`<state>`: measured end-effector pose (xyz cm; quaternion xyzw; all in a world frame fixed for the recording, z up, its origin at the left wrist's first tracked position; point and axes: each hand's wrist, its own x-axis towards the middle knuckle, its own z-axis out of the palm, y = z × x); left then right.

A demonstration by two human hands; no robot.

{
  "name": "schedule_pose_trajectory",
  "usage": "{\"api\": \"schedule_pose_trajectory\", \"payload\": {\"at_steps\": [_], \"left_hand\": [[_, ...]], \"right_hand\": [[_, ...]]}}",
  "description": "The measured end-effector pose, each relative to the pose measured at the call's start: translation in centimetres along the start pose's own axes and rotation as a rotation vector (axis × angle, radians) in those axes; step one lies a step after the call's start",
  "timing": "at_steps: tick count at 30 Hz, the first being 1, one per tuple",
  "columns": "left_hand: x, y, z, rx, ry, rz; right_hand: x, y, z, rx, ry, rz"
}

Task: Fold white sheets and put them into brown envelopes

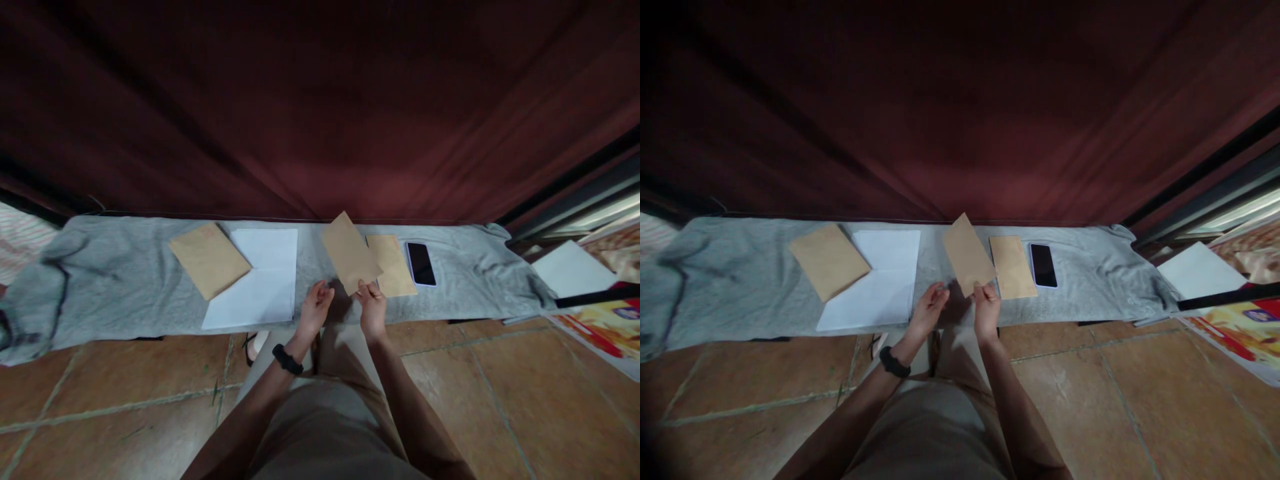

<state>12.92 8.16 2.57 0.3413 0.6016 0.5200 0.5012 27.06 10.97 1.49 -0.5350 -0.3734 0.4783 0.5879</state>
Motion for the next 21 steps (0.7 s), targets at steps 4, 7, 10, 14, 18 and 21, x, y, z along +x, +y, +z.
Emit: {"api": "schedule_pose_trajectory", "payload": {"at_steps": [4, 7, 10, 14, 18, 21], "left_hand": [[-0.3, -1.0, 0.7, -0.161, -0.088, -0.128], [-0.3, -1.2, 0.8, -0.201, -0.068, -0.137], [0.1, -1.3, 0.4, -0.227, -0.053, -0.156], [0.9, -1.4, -0.2, -0.180, -0.071, -0.144], [1.7, -1.4, -1.2, -0.049, -0.061, -0.138], [2.2, -1.3, -2.3, 0.067, -0.068, -0.138]], "right_hand": [[-1.3, 0.3, 1.0, 0.394, -0.059, 0.308], [-2.4, 0.9, 1.5, 0.463, -0.057, 0.385], [-2.9, 1.4, 1.5, 0.438, -0.062, 0.418], [-2.9, 1.8, 1.0, 0.419, -0.082, 0.457], [-2.4, 2.2, 0.3, 0.377, -0.038, 0.516], [-2.1, 2.3, -0.2, 0.331, -0.037, 0.534]]}}
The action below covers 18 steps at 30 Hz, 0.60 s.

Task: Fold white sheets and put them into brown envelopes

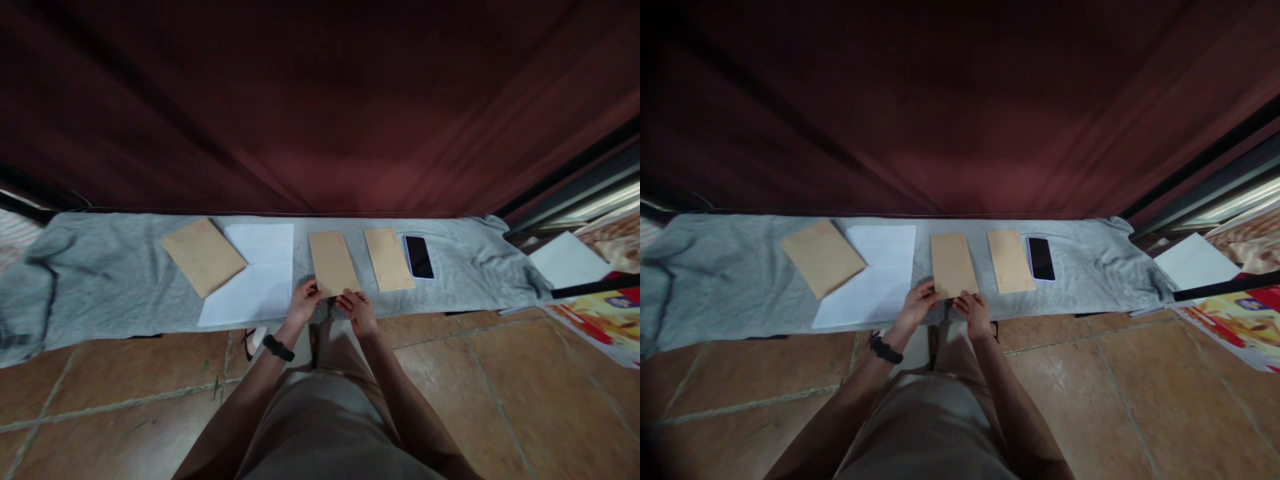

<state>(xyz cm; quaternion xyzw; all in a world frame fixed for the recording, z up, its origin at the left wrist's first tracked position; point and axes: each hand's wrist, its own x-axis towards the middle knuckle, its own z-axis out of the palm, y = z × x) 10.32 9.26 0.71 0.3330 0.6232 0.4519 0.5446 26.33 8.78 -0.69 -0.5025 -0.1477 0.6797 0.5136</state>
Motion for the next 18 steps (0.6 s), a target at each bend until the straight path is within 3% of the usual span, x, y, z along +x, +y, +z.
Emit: {"api": "schedule_pose_trajectory", "payload": {"at_steps": [5, 9, 11, 14, 16, 18], "left_hand": [[0.7, 0.3, -1.4, 0.149, 0.012, -0.003], [0.8, 0.6, -1.7, 0.229, 0.017, -0.003], [0.7, 0.6, -1.7, 0.265, 0.015, -0.003], [0.5, 0.7, -1.6, 0.308, 0.017, 0.000], [0.3, 0.8, -1.4, 0.348, 0.033, 0.010], [0.1, 0.8, -1.2, 0.427, 0.067, 0.048]], "right_hand": [[0.1, -0.3, -0.9, -0.047, -0.010, 0.001], [-0.1, -0.2, -2.1, -0.136, 0.033, -0.097], [-0.4, -0.1, -2.7, -0.286, 0.102, -0.252], [-1.2, 0.0, -3.0, -0.675, 0.107, -0.636], [-1.9, 0.2, -2.6, -0.950, -0.020, -0.846], [-2.5, 0.6, -1.8, -1.180, -0.201, -0.953]]}}
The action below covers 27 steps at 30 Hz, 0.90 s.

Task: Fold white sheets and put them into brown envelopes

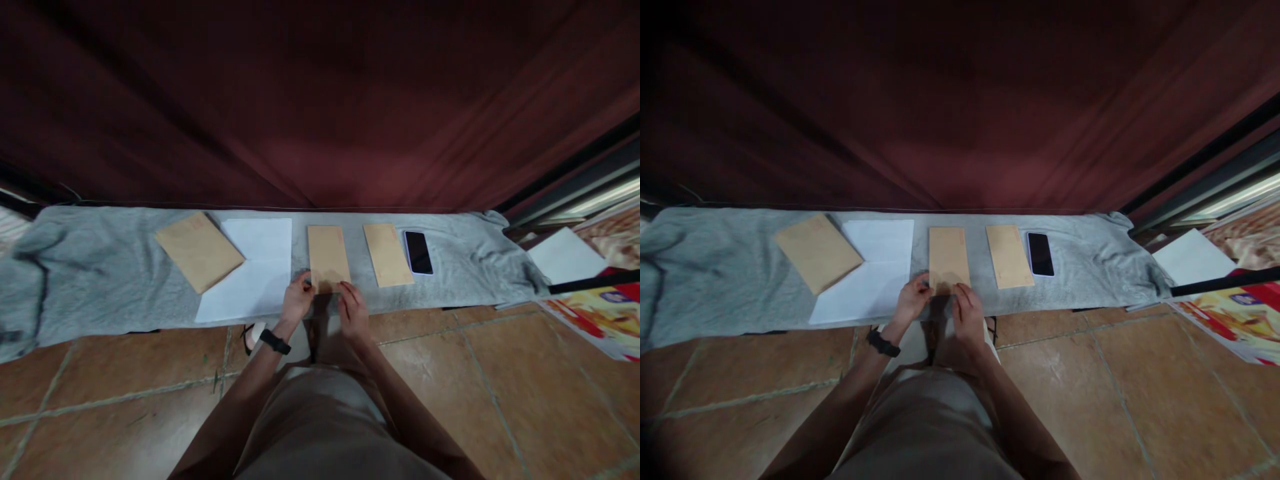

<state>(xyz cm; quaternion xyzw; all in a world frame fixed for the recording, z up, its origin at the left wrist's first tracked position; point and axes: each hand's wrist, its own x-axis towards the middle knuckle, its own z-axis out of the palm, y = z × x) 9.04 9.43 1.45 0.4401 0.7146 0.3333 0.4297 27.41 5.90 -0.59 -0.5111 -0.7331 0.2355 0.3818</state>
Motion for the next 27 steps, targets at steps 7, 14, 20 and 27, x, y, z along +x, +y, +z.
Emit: {"api": "schedule_pose_trajectory", "payload": {"at_steps": [7, 14, 20, 27], "left_hand": [[-1.9, -0.4, 0.5, 0.268, 0.185, 0.269], [-5.3, -2.1, 2.4, 0.583, -0.002, 0.701], [-5.6, -2.7, 1.8, 0.777, -0.055, 0.759], [-6.0, -3.4, 1.7, 0.847, -0.029, 0.756]], "right_hand": [[0.0, -1.9, 2.1, -0.220, -0.308, -0.137], [-0.5, -1.1, 1.7, -0.174, -0.348, -0.091], [-0.5, 0.4, 0.1, -0.171, -0.313, -0.039], [-0.6, 2.2, -2.4, -0.154, -0.239, 0.059]]}}
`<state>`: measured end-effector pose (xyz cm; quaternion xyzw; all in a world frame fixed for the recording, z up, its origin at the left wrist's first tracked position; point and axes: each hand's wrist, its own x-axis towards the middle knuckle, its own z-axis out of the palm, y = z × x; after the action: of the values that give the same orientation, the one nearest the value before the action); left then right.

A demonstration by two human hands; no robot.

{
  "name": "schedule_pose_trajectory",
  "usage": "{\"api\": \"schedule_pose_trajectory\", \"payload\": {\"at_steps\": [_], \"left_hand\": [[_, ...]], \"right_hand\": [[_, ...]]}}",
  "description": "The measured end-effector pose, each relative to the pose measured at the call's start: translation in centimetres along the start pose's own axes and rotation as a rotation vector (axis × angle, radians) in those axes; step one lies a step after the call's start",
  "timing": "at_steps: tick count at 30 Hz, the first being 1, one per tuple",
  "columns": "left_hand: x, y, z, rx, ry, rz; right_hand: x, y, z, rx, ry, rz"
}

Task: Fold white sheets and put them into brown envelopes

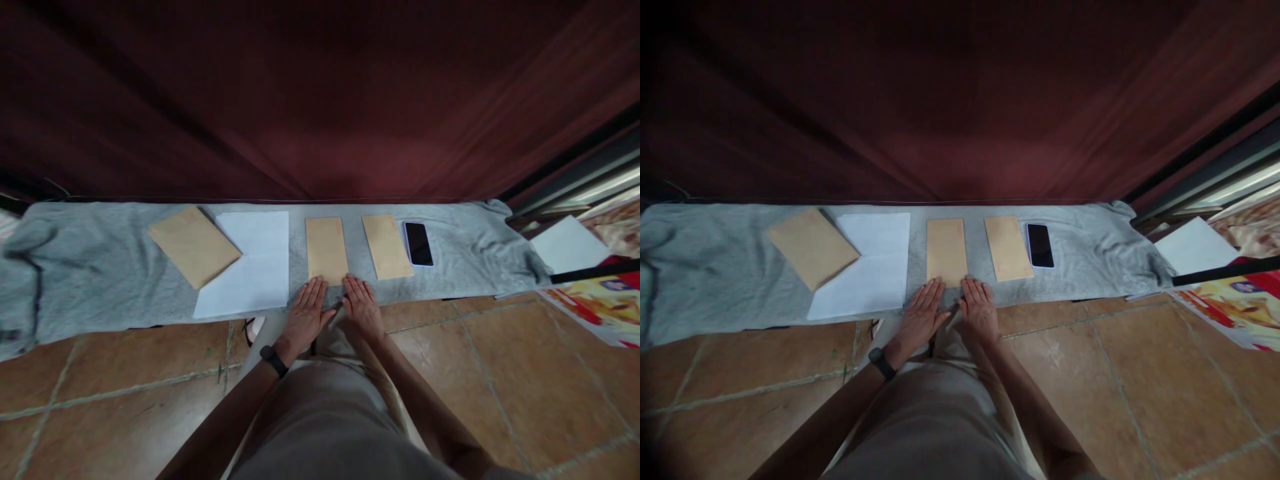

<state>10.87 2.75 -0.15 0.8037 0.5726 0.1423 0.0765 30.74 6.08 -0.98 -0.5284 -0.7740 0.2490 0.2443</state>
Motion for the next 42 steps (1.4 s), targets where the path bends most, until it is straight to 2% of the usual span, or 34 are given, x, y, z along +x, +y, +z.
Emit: {"api": "schedule_pose_trajectory", "payload": {"at_steps": [7, 10, 13, 17, 20, 26, 31, 35, 42], "left_hand": [[0.0, 0.3, -0.3, 0.004, 0.020, -0.037], [0.7, 0.4, -0.4, -0.024, 0.011, 0.027], [1.2, 0.4, 0.0, -0.037, -0.002, 0.102], [1.1, -0.1, 0.9, -0.016, -0.007, 0.111], [0.9, -0.3, 1.2, 0.000, -0.013, 0.103], [1.0, -0.3, 1.0, 0.030, -0.008, 0.114], [1.0, -0.4, 0.8, 0.031, -0.007, 0.122], [1.0, -0.5, 0.9, 0.034, -0.021, 0.121], [0.9, -0.5, 1.3, 0.051, -0.037, 0.111]], "right_hand": [[-0.1, 0.5, -1.1, 0.069, 0.005, 0.005], [1.0, 0.2, -1.5, 0.129, -0.016, -0.054], [3.2, -0.4, -1.9, 0.196, -0.150, -0.191], [6.7, -0.8, -2.1, 0.215, -0.354, -0.344], [8.9, -0.5, -2.0, 0.224, -0.404, -0.404], [12.0, -0.4, -2.1, 0.204, -0.437, -0.363], [14.3, -0.1, -1.7, 0.197, -0.399, -0.355], [16.5, 0.7, -1.1, 0.147, -0.352, -0.403], [20.5, 2.2, -0.3, 0.017, -0.312, -0.400]]}}
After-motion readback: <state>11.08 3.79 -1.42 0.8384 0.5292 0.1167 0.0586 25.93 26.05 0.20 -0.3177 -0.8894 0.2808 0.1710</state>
